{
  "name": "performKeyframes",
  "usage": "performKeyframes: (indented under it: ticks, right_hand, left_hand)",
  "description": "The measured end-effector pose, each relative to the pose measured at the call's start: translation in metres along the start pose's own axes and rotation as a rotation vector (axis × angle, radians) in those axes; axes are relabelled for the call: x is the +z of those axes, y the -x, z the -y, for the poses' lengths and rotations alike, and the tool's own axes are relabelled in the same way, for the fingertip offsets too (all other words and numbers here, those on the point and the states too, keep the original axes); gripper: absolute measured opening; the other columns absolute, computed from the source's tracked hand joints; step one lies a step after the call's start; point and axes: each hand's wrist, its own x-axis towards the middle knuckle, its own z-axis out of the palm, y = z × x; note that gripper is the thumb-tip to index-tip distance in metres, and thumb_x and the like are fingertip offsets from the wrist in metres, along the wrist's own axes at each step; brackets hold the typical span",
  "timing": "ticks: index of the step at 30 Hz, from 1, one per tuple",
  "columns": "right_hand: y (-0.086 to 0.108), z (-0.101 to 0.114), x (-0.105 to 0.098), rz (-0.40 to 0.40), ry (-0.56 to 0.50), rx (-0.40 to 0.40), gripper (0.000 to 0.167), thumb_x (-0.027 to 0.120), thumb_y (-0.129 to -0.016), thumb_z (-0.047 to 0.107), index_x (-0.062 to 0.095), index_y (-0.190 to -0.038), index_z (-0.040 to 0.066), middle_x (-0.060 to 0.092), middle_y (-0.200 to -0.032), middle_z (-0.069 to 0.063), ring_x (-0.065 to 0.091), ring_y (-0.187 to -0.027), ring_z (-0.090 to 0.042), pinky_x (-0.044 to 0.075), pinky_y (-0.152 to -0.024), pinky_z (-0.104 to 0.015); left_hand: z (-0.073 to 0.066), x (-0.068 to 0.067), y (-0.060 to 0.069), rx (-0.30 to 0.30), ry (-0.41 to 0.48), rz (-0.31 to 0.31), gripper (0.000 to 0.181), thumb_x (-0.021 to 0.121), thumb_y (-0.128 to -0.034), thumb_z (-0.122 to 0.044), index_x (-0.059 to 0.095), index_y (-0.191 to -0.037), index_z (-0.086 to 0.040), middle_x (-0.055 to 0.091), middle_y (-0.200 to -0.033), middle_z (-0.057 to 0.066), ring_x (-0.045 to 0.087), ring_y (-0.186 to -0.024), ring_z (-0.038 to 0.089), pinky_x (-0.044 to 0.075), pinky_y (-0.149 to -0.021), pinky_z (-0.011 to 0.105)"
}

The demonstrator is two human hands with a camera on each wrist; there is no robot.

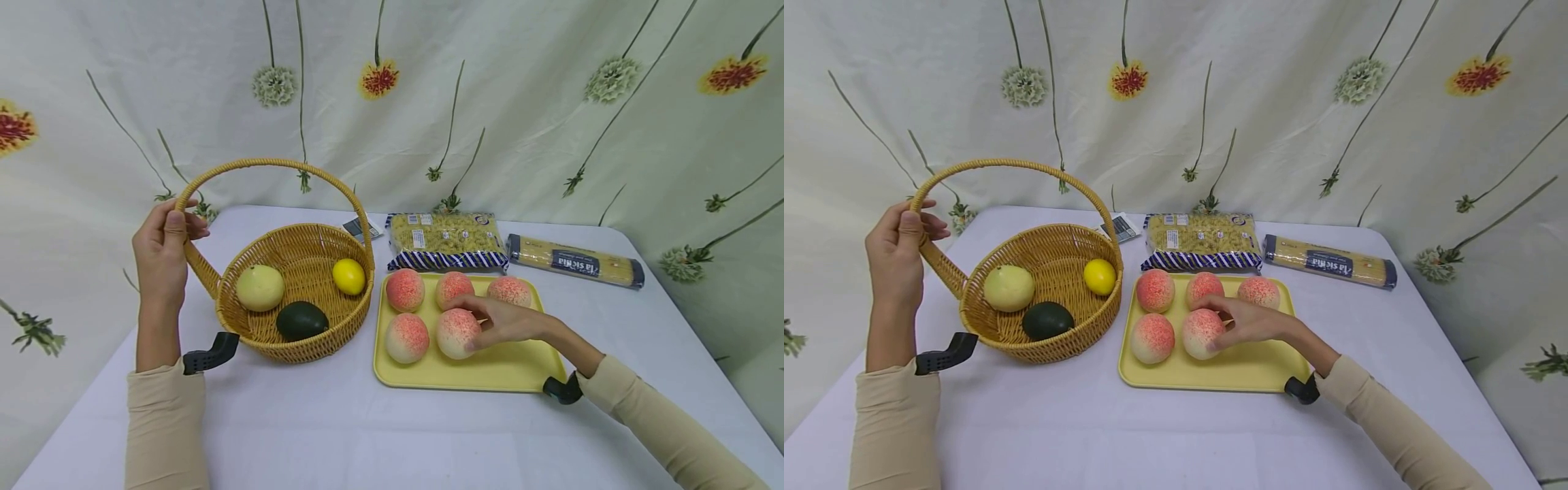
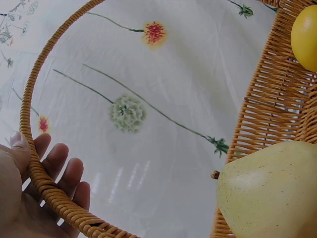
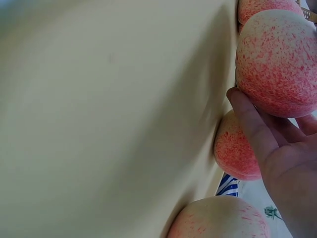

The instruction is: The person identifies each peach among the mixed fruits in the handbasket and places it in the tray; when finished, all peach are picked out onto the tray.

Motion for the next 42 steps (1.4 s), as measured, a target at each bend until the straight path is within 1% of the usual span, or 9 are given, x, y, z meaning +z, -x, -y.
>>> performKeyframes:
  ticks: [6, 13, 19, 23, 28, 32, 35, 42]
  right_hand:
    - [0.0026, -0.0038, -0.0011, 0.003, 0.022, 0.004, 0.068, 0.074, -0.080, 0.023, 0.042, -0.138, 0.008, 0.050, -0.135, -0.007, 0.051, -0.120, -0.021, 0.047, -0.098, -0.037]
    - [0.0041, -0.0056, -0.0010, 0.023, 0.043, -0.004, 0.063, 0.074, -0.080, 0.023, 0.045, -0.135, 0.011, 0.051, -0.133, -0.007, 0.052, -0.117, -0.020, 0.048, -0.097, -0.036]
    - [0.0050, -0.0050, 0.0001, 0.034, 0.021, -0.007, 0.063, 0.074, -0.080, 0.022, 0.044, -0.134, 0.012, 0.050, -0.134, -0.006, 0.050, -0.119, -0.021, 0.046, -0.099, -0.038]
    - [0.0049, -0.0058, 0.0012, 0.041, 0.011, 0.000, 0.063, 0.075, -0.080, 0.022, 0.043, -0.134, 0.014, 0.049, -0.134, -0.005, 0.049, -0.121, -0.021, 0.044, -0.101, -0.039]
    - [0.0047, -0.0060, 0.0025, 0.034, 0.011, 0.009, 0.065, 0.075, -0.080, 0.022, 0.043, -0.136, 0.013, 0.048, -0.135, -0.004, 0.048, -0.122, -0.021, 0.043, -0.102, -0.041]
    - [0.0053, -0.0052, 0.0036, 0.028, 0.020, 0.017, 0.068, 0.076, -0.081, 0.023, 0.042, -0.138, 0.010, 0.047, -0.137, -0.005, 0.048, -0.122, -0.021, 0.044, -0.101, -0.040]
    - [0.0054, -0.0052, 0.0043, 0.026, 0.024, 0.016, 0.069, 0.075, -0.081, 0.023, 0.041, -0.139, 0.008, 0.047, -0.138, -0.007, 0.048, -0.122, -0.022, 0.044, -0.101, -0.041]
    - [0.0046, -0.0077, 0.0049, 0.028, 0.014, 0.009, 0.070, 0.074, -0.081, 0.022, 0.039, -0.141, 0.007, 0.045, -0.139, -0.010, 0.048, -0.122, -0.024, 0.045, -0.100, -0.042]
  left_hand:
    - [0.0007, -0.0002, -0.0009, 0.007, 0.010, 0.003, 0.029, 0.053, -0.0964, -0.017, 0.063, -0.116, 0.002, 0.061, -0.084, 0.006, 0.060, -0.078, 0.017, 0.054, -0.074, 0.014]
    - [0.0003, -0.0004, -0.0003, 0.013, 0.008, 0.003, 0.031, 0.054, -0.0964, -0.017, 0.062, -0.117, 0.005, 0.061, -0.084, 0.008, 0.060, -0.078, 0.017, 0.054, -0.074, 0.014]
    - [0.0004, -0.0003, 0.0004, 0.015, -0.003, 0.001, 0.031, 0.053, -0.0966, -0.017, 0.062, -0.117, 0.004, 0.061, -0.085, 0.010, 0.060, -0.078, 0.018, 0.054, -0.074, 0.014]
    - [0.0003, 0.0001, 0.0005, 0.015, 0.003, 0.003, 0.030, 0.053, -0.0965, -0.017, 0.063, -0.116, 0.003, 0.061, -0.085, 0.010, 0.060, -0.078, 0.016, 0.054, -0.074, 0.014]
    - [-0.0002, 0.0002, 0.0006, 0.012, 0.001, 0.003, 0.029, 0.053, -0.0965, -0.017, 0.064, -0.116, 0.001, 0.061, -0.085, 0.009, 0.060, -0.078, 0.014, 0.054, -0.075, 0.014]
    - [-0.0005, 0.0008, 0.0007, 0.012, -0.004, 0.004, 0.031, 0.053, -0.0966, -0.018, 0.062, -0.117, 0.004, 0.061, -0.085, 0.008, 0.060, -0.078, 0.015, 0.053, -0.075, 0.014]
    - [-0.0009, 0.0008, 0.0008, 0.008, -0.013, 0.003, 0.031, 0.053, -0.0967, -0.018, 0.062, -0.117, 0.003, 0.061, -0.085, 0.008, 0.060, -0.078, 0.014, 0.053, -0.075, 0.014]
    - [-0.0011, 0.0005, 0.0009, 0.006, -0.034, 0.000, 0.030, 0.053, -0.0968, -0.019, 0.063, -0.117, 0.001, 0.061, -0.086, 0.011, 0.059, -0.080, 0.018, 0.053, -0.075, 0.013]
